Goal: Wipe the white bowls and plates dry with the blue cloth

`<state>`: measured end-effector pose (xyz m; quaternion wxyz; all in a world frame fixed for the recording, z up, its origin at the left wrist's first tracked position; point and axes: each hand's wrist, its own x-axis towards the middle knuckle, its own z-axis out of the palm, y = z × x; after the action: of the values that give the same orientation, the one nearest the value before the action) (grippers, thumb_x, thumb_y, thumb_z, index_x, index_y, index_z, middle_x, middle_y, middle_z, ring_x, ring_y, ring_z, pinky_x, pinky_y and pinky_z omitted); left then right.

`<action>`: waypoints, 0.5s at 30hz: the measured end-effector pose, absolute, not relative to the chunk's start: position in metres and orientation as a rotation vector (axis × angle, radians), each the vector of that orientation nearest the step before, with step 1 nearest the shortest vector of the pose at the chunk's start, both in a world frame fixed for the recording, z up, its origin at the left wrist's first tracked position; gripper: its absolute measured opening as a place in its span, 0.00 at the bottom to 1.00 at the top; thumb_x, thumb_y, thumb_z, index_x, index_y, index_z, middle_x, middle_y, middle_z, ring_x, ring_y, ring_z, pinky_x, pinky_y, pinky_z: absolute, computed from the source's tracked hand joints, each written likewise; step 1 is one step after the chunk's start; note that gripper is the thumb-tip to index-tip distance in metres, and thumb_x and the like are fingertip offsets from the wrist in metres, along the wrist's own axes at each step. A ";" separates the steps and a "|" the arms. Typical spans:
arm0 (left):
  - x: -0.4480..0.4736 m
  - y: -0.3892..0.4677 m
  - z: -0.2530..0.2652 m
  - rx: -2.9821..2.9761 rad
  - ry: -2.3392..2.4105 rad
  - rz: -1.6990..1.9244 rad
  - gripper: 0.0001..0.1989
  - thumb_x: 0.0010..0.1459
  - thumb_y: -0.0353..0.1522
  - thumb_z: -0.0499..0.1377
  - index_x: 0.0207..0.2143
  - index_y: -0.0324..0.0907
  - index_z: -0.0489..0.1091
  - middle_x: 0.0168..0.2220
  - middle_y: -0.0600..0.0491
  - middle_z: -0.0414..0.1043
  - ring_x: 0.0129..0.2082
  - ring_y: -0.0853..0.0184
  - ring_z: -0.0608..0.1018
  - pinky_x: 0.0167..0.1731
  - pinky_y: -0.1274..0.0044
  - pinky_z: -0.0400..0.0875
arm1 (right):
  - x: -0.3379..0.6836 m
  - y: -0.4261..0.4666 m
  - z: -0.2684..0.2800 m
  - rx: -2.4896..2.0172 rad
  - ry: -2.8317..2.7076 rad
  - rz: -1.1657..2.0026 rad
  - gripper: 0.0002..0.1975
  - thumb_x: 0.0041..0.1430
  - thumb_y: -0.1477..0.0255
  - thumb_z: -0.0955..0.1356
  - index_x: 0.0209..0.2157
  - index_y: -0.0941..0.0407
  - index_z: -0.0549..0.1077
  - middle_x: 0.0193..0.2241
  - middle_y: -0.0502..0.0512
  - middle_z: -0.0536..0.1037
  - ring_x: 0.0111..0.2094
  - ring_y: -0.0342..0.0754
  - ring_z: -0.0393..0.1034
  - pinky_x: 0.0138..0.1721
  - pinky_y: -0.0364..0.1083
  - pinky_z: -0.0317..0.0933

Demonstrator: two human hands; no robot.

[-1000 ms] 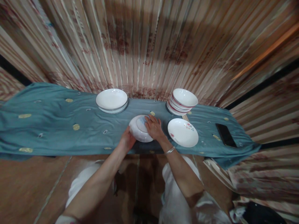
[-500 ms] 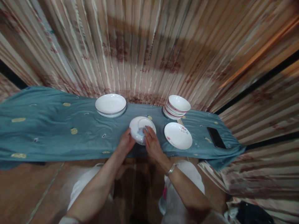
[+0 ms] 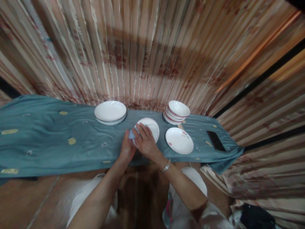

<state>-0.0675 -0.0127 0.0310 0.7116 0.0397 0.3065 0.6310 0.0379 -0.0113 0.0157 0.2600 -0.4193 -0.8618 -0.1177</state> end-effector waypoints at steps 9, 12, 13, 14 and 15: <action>-0.067 -0.002 0.024 0.217 0.713 1.309 0.28 0.67 0.44 0.44 0.37 0.33 0.77 0.31 0.44 0.81 0.49 0.56 0.79 0.53 0.69 0.70 | 0.051 0.032 0.038 -1.298 -2.191 -0.295 0.17 0.68 0.68 0.62 0.55 0.59 0.69 0.57 0.65 0.70 0.60 0.55 0.61 0.63 0.60 0.50; -0.067 -0.001 0.021 0.249 0.731 1.298 0.24 0.63 0.45 0.51 0.36 0.34 0.77 0.34 0.43 0.81 0.50 0.54 0.78 0.53 0.67 0.69 | 0.066 0.046 0.028 -1.329 -2.077 -0.271 0.16 0.69 0.68 0.60 0.54 0.59 0.68 0.55 0.66 0.72 0.58 0.54 0.64 0.60 0.57 0.55; -0.067 -0.002 0.021 0.262 0.732 1.301 0.23 0.62 0.44 0.52 0.36 0.34 0.77 0.35 0.43 0.81 0.51 0.54 0.78 0.54 0.66 0.69 | 0.071 0.051 0.023 -1.321 -2.047 -0.255 0.16 0.70 0.69 0.59 0.53 0.59 0.69 0.54 0.66 0.73 0.57 0.54 0.64 0.59 0.56 0.57; -0.067 -0.002 0.021 0.271 0.733 1.310 0.21 0.62 0.43 0.53 0.37 0.34 0.77 0.36 0.43 0.81 0.52 0.54 0.77 0.55 0.66 0.68 | 0.077 0.056 0.017 -1.303 -2.026 -0.231 0.16 0.70 0.69 0.58 0.52 0.59 0.69 0.52 0.66 0.74 0.57 0.53 0.65 0.58 0.55 0.59; -0.067 -0.002 0.021 0.275 0.737 1.329 0.19 0.61 0.41 0.54 0.37 0.34 0.77 0.37 0.43 0.81 0.52 0.54 0.77 0.55 0.65 0.68 | 0.082 0.060 0.011 -1.289 -2.003 -0.199 0.16 0.70 0.69 0.57 0.51 0.59 0.70 0.50 0.65 0.75 0.56 0.53 0.66 0.56 0.55 0.60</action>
<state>-0.0671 -0.0025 0.0205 0.7165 0.1242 0.3328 0.6004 0.0819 0.0596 0.0105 0.3668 -0.5018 -0.7795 -0.0776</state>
